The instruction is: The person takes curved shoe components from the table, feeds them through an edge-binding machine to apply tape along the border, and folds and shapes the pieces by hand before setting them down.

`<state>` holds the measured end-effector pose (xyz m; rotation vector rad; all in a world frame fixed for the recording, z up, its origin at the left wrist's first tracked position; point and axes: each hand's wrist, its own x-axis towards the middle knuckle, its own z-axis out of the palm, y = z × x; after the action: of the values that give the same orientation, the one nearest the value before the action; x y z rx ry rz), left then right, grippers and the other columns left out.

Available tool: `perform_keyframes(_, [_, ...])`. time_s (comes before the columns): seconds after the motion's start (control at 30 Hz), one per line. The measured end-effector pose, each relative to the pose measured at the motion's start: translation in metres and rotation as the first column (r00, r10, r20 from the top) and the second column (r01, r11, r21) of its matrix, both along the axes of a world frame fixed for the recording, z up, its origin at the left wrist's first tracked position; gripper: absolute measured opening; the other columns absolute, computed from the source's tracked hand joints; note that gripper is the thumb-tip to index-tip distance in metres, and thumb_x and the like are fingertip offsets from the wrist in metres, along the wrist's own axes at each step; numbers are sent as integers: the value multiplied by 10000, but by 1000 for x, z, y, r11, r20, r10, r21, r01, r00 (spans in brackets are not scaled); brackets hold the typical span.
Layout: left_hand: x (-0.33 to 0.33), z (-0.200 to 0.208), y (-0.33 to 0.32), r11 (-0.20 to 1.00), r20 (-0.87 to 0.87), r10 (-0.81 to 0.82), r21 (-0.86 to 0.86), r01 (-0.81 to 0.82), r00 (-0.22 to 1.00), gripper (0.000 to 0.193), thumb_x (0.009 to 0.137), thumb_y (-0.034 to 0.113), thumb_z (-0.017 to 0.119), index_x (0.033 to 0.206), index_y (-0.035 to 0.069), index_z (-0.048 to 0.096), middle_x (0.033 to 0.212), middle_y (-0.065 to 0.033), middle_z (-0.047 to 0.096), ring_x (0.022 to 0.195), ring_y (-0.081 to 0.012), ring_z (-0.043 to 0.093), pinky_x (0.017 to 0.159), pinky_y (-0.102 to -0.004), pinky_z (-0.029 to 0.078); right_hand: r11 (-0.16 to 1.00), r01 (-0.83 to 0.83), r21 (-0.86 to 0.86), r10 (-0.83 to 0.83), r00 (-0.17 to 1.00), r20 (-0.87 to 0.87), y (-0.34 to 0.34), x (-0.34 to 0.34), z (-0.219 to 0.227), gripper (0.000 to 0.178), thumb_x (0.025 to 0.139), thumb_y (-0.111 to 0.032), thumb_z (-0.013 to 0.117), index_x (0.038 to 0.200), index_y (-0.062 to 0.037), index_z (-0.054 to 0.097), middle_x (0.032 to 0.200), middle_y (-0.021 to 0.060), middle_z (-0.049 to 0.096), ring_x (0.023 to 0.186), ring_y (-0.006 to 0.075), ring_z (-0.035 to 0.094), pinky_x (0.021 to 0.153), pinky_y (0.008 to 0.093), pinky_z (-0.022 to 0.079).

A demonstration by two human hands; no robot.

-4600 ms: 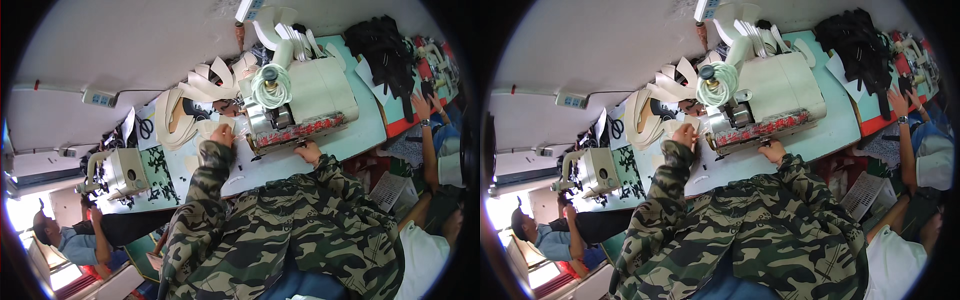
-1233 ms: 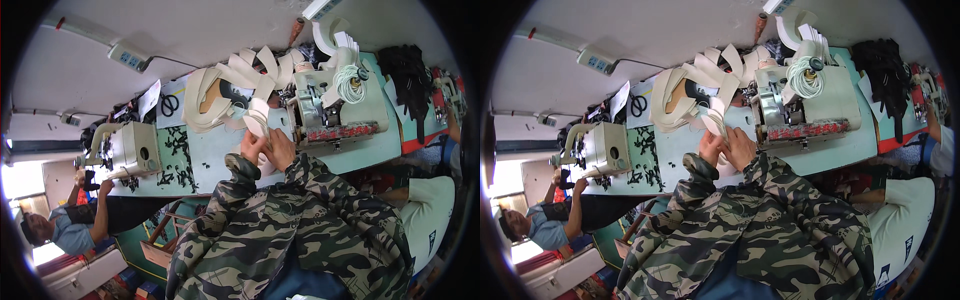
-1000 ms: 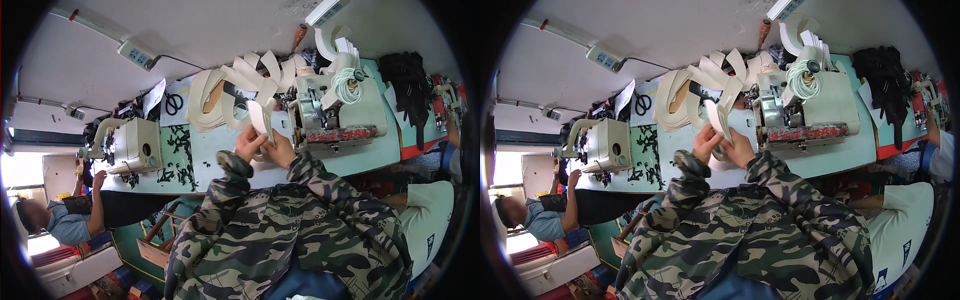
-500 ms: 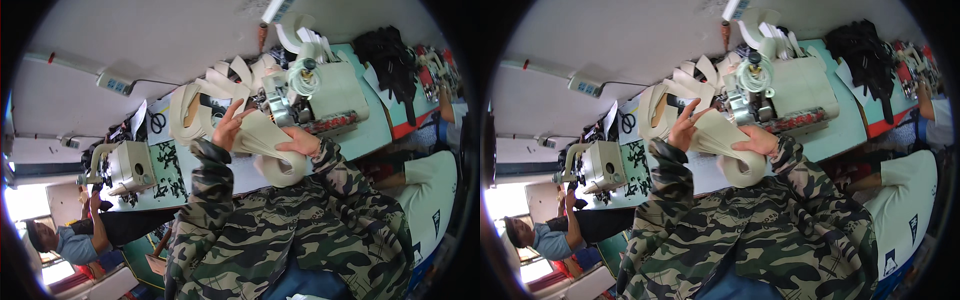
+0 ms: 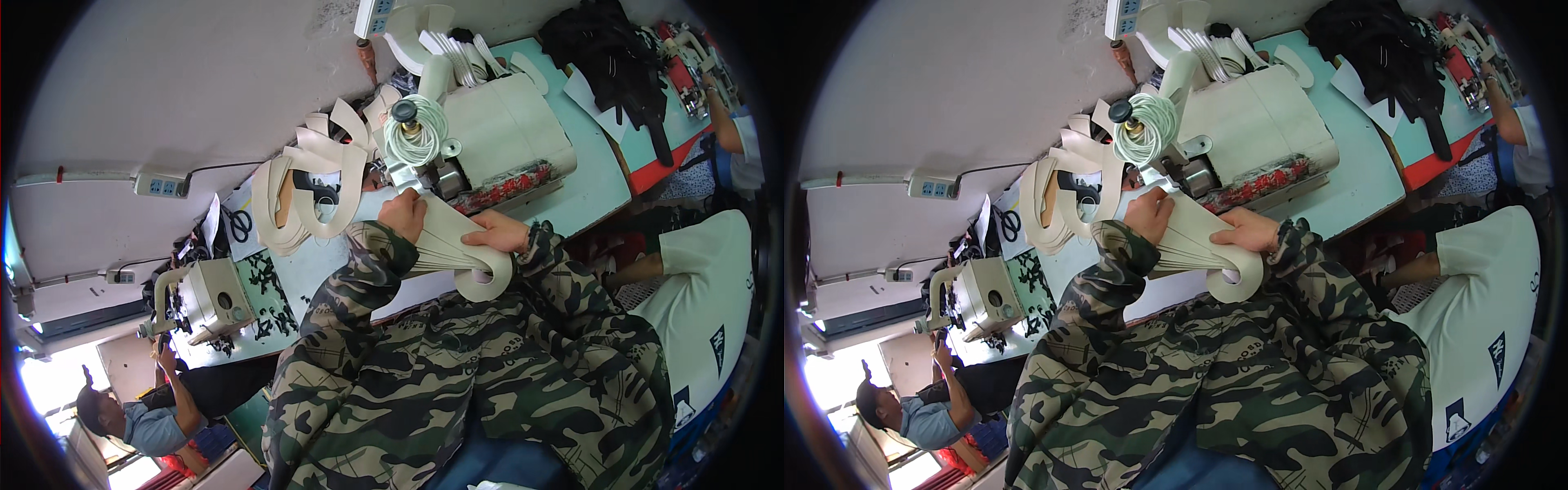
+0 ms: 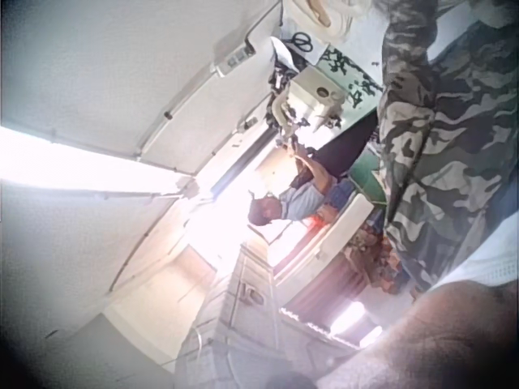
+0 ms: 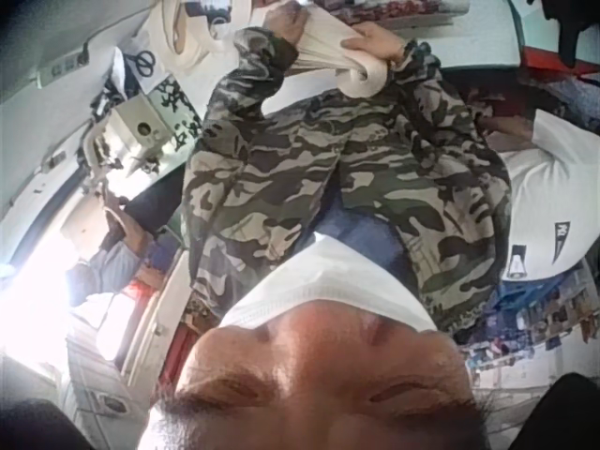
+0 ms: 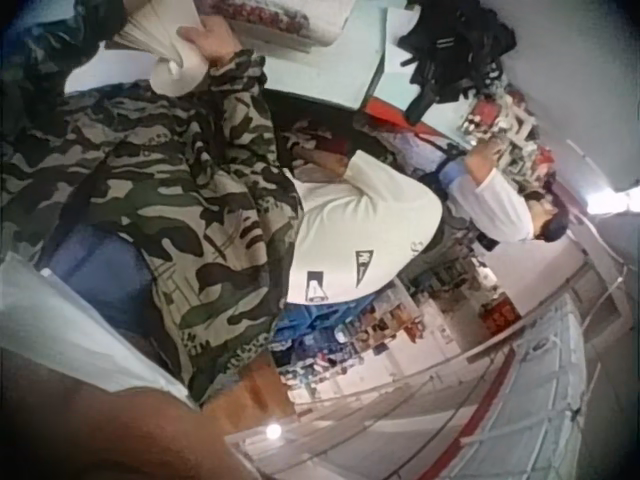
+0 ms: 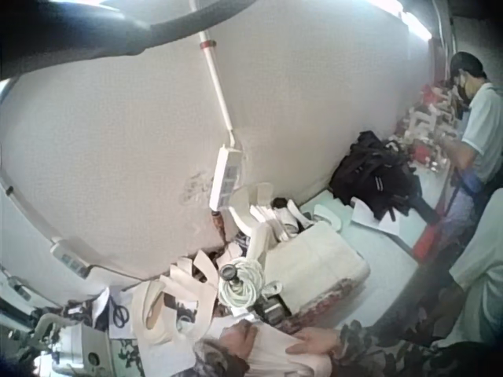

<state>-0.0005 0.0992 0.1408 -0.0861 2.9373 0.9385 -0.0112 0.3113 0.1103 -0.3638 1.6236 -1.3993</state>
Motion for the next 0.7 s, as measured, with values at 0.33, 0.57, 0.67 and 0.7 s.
perform_keyframes(0.33, [-22,-11,-1,995,17,-79,69,78,997,256,783,238,508,819,15,629,756,-231,591,723,-407,572,678,-455,453,993,-15,-117,27,995,96,7,-1,-5,300,798,-171,598,1017,34,598,896,55,627,801,111,565,744,247,450])
perform_keyframes(0.57, [7,56,22,940,156,-68,-321,115,985,277,805,291,529,868,25,579,702,-157,611,684,-328,599,620,-404,453,999,4,-35,-14,955,-297,-13,15,-12,298,773,-209,602,964,20,605,845,127,636,774,176,607,731,297,475])
perform_keyframes(0.67, [39,60,28,929,-86,-119,-362,80,989,290,801,327,558,848,41,550,712,-136,612,647,-309,600,591,-385,462,939,58,339,182,754,-632,-38,35,37,237,733,-230,585,809,-9,618,738,198,614,706,311,617,672,403,481])
perform_keyframes(0.7, [42,49,27,985,-70,-49,-171,36,996,298,811,337,558,869,44,555,697,-113,610,616,-272,603,552,-362,462,839,120,530,323,674,-664,-46,41,48,192,717,-203,582,773,-24,622,706,201,606,705,345,607,668,443,470])
